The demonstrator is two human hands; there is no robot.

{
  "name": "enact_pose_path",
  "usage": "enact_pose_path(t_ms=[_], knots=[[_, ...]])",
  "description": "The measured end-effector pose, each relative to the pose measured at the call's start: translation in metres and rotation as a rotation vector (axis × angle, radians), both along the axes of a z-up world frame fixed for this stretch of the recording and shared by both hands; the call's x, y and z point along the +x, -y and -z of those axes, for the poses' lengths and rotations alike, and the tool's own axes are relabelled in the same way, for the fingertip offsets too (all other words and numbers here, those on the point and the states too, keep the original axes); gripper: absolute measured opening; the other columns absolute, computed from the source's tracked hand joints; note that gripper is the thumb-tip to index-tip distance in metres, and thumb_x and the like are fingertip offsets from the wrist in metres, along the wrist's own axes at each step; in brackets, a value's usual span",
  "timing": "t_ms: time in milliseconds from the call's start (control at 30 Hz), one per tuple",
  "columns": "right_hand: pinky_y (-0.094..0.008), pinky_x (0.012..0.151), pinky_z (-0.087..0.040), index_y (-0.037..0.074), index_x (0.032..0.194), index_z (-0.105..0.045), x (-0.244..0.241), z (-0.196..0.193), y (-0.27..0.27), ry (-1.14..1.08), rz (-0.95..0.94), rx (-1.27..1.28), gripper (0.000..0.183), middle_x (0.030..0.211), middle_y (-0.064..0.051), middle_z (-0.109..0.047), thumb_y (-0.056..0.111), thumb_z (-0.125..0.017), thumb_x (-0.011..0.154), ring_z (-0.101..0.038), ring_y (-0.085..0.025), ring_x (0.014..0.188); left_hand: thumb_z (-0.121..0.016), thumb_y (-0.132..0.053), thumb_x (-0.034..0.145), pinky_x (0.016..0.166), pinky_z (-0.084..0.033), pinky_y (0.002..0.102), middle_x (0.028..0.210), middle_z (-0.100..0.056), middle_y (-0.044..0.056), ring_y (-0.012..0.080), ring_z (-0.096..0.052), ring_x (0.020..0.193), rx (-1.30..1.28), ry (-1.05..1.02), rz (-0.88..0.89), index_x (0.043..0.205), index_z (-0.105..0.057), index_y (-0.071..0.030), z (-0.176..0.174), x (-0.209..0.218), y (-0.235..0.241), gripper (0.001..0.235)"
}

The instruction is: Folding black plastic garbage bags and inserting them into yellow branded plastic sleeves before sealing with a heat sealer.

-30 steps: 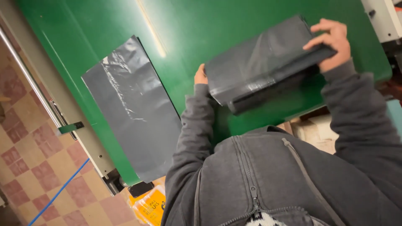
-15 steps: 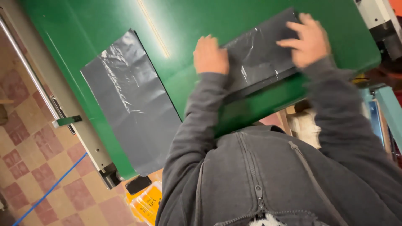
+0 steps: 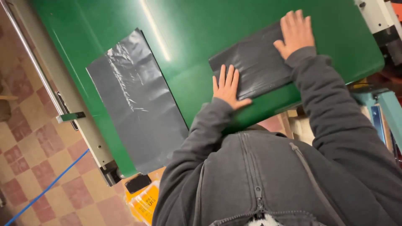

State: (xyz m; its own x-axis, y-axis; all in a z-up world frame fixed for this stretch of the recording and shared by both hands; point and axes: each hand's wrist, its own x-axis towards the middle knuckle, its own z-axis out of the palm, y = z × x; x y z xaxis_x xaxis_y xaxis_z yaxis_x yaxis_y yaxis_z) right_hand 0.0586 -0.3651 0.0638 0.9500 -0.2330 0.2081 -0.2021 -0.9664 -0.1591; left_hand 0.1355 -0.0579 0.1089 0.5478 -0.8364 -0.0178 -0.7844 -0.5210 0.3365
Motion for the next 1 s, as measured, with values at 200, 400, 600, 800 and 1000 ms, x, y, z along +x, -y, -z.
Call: enact_pose_path(t_ms=[200,400,600,800,1000], knots=[[-0.054,0.122,-0.031,-0.006,0.139,-0.050,-0.040,-0.063,-0.102,-0.159,-0.146,0.115,0.072,0.150,-0.026,-0.046,0.035,-0.074,0.085,-0.037,-0.044,0.147,-0.067,-0.037,0.099,0.088,-0.046,0.050,0.127,-0.057,0.007,0.0299,-0.052,0.120,0.017,0.120,0.320,0.120,-0.060,-0.010,0.067,-0.007,-0.031,0.035],[-0.047,0.115,-0.040,-0.001,0.126,-0.064,-0.137,0.009,-0.139,0.003,-0.226,0.711,0.041,0.132,-0.017,-0.064,0.004,-0.065,0.085,-0.057,-0.032,0.127,-0.069,-0.030,0.092,0.076,-0.053,0.042,0.093,-0.068,0.007,0.0301,-0.067,0.090,-0.349,-0.263,0.790,0.098,-0.070,-0.013,-0.002,0.014,0.029,0.018],[-0.040,0.078,-0.049,-0.003,0.118,-0.070,-0.182,0.114,-0.083,0.120,0.460,1.314,0.019,0.091,-0.011,-0.067,0.011,-0.066,0.106,-0.059,-0.020,0.080,-0.069,-0.042,0.088,0.078,-0.058,0.039,0.099,-0.080,0.010,0.0273,-0.075,0.090,-0.141,-1.132,0.215,0.100,-0.077,-0.004,0.114,0.065,0.074,0.041],[-0.029,0.071,-0.052,0.001,0.125,-0.059,-0.178,0.086,-0.064,0.372,0.578,1.712,0.027,0.099,-0.001,-0.067,0.014,-0.070,0.105,-0.062,-0.012,0.080,-0.068,-0.048,0.093,0.076,-0.055,0.046,0.096,-0.071,0.015,0.0376,-0.069,0.088,-0.373,-0.445,-0.049,0.102,-0.065,-0.006,0.110,0.034,0.071,0.043],[-0.031,0.063,-0.049,-0.001,0.113,-0.051,-0.176,-0.003,-0.092,0.204,0.472,0.995,0.031,0.086,-0.005,-0.057,0.003,-0.078,0.097,-0.057,-0.013,0.070,-0.068,-0.050,0.089,0.078,-0.054,0.046,0.106,-0.065,0.012,0.0352,-0.065,0.096,-0.460,-0.193,-0.248,0.107,-0.061,-0.011,0.089,0.010,0.018,0.044]])
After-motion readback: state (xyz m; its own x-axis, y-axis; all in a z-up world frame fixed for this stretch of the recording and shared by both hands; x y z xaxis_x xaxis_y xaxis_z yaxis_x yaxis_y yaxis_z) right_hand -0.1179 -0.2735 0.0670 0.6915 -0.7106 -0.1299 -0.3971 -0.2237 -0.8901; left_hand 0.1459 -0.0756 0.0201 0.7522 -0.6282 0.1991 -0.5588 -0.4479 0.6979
